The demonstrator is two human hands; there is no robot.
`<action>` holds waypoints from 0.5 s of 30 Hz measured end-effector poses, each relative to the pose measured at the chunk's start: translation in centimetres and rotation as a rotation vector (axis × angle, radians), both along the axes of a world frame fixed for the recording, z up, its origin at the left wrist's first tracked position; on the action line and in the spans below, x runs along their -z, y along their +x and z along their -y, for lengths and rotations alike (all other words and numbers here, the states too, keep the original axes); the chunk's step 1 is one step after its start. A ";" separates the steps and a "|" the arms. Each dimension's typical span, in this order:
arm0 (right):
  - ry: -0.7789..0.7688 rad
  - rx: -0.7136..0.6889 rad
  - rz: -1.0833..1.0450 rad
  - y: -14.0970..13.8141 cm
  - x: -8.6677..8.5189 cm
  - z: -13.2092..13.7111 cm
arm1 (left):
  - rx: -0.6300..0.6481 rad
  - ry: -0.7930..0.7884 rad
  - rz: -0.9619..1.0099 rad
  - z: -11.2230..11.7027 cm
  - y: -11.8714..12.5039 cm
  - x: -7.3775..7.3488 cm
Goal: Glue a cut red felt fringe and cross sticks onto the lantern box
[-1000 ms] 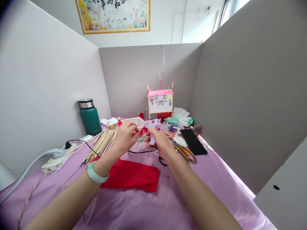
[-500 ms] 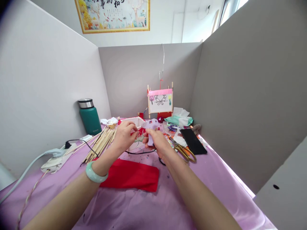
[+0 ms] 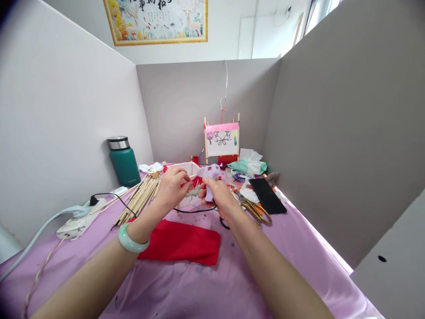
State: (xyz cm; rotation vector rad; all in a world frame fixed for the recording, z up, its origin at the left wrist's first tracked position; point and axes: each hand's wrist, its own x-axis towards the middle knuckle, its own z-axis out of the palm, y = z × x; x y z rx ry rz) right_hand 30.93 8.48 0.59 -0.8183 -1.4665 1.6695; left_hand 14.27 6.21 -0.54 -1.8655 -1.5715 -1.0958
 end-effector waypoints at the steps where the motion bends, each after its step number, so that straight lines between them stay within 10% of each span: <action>1: -0.003 0.003 0.003 0.0 0.0 0.0 | 0.000 0.000 -0.001 0.0 0.0 0.0; 15: -0.012 -0.025 -0.001 -0.6 -0.1 0.7 | -0.024 -0.012 0.000 0.4 0.1 -0.4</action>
